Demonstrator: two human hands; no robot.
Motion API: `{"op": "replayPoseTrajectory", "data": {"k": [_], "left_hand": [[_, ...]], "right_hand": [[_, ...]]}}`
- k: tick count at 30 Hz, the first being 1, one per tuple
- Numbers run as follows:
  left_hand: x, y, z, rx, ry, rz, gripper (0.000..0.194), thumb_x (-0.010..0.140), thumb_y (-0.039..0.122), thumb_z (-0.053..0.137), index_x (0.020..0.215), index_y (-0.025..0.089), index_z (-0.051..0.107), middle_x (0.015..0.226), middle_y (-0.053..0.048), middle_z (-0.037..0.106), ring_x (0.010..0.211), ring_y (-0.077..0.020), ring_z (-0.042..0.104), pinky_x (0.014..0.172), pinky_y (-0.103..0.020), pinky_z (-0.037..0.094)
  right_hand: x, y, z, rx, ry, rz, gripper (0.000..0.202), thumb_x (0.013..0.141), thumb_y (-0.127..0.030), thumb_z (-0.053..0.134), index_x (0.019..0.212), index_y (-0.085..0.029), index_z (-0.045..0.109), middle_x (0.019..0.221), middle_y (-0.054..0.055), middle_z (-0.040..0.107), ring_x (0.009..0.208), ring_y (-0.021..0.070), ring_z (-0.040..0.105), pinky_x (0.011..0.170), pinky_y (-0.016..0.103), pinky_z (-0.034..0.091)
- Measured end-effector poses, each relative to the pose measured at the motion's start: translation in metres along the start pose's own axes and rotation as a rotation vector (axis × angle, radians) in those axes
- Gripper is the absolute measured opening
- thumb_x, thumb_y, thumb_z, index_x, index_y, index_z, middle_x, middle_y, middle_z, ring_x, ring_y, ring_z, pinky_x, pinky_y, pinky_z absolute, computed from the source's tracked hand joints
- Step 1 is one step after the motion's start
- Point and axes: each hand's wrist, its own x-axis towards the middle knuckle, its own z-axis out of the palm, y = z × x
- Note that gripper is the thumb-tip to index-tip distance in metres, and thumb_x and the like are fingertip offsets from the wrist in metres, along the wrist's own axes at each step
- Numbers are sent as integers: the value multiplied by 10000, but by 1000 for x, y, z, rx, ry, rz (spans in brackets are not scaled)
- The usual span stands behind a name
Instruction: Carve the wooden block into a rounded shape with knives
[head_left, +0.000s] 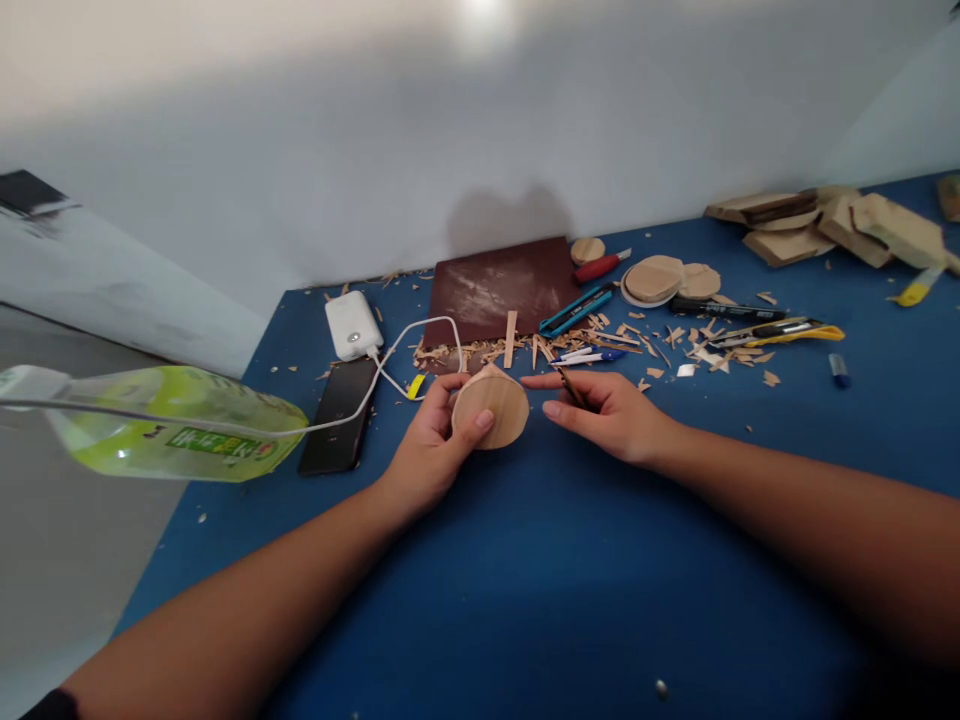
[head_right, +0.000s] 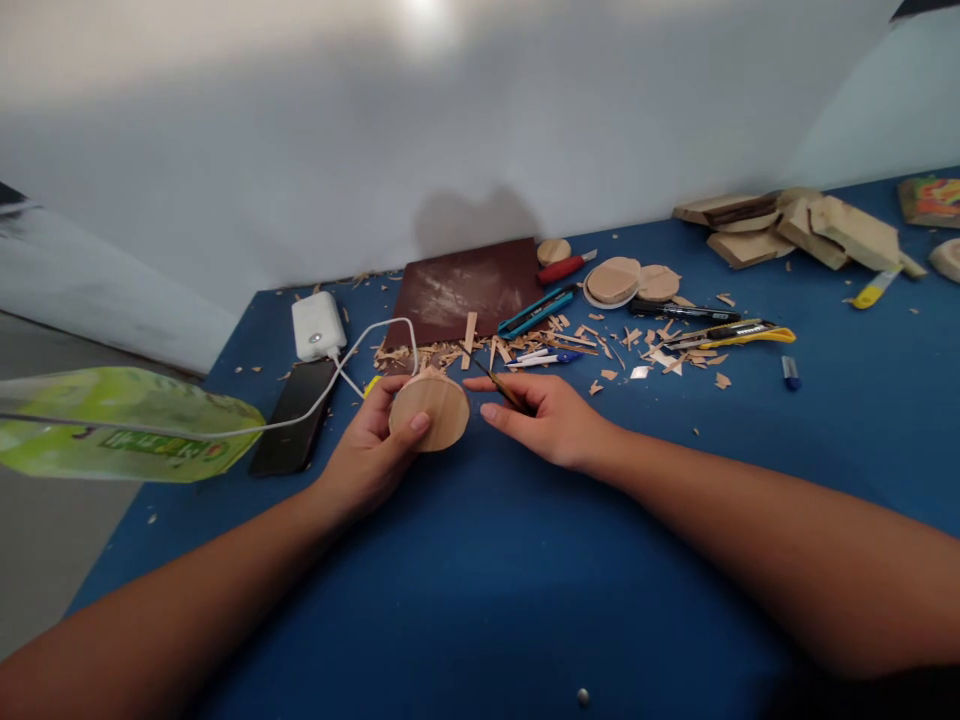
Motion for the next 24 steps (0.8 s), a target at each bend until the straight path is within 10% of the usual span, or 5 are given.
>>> {"op": "replayPoseTrajectory", "data": {"k": [7, 24], "left_hand": [[2, 0, -2, 81, 9, -16, 510, 937, 495, 797, 1334, 301, 541, 1232, -48, 633, 1052, -211, 638, 905, -332, 521], [3, 1, 0, 58, 17, 7, 460, 957, 479, 773, 1311, 287, 550, 1248, -54, 662, 1052, -212, 634, 890, -317, 506]], "right_hand": [[1, 4, 5, -2, -55, -142, 525, 1040, -370, 621, 1549, -241, 607, 1500, 74, 668, 1370, 249, 603, 1172, 417, 459], [2, -3, -1, -54, -72, -55, 546, 1022, -455, 623, 1497, -189, 665, 746, -14, 599, 707, 148, 487, 689, 282, 447]]}}
